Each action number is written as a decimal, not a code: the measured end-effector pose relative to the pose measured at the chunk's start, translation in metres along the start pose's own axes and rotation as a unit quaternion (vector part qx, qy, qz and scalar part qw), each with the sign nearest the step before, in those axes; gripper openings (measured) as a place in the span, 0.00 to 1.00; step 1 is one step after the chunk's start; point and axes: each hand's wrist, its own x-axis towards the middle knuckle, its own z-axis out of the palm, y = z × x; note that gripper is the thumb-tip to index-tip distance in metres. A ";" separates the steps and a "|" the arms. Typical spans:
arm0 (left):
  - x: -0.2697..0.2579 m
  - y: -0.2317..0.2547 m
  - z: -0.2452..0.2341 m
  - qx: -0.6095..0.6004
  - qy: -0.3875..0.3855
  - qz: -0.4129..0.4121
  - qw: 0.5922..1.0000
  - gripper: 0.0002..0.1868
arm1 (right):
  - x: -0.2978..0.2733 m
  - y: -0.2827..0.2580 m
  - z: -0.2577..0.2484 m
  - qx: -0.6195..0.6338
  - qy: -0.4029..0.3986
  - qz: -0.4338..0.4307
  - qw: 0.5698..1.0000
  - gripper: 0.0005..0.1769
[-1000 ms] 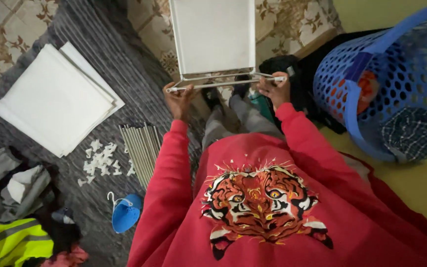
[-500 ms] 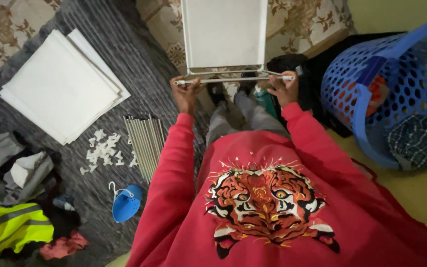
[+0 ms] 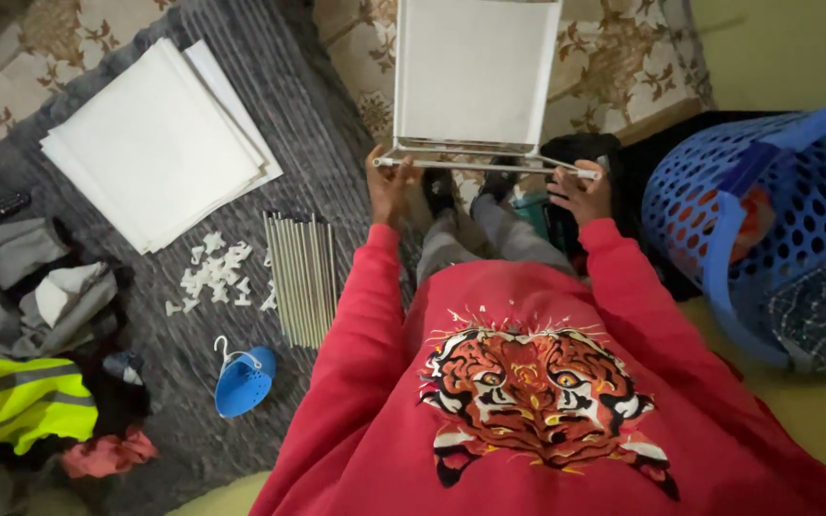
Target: Assembling a modular plastic storage shelf with metal support rods and connectors.
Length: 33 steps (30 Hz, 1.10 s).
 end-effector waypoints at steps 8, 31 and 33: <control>0.002 0.015 -0.025 0.044 -0.005 -0.005 0.999 0.30 | -0.002 0.008 -0.004 0.021 0.032 -0.056 0.998 0.28; -0.028 0.033 -0.001 0.112 -0.123 -0.001 0.986 0.25 | -0.039 -0.045 -0.050 0.126 0.117 -0.032 0.985 0.44; -0.028 0.031 -0.009 0.140 -0.116 -0.020 0.983 0.23 | -0.042 -0.032 -0.059 0.125 0.100 -0.049 0.986 0.43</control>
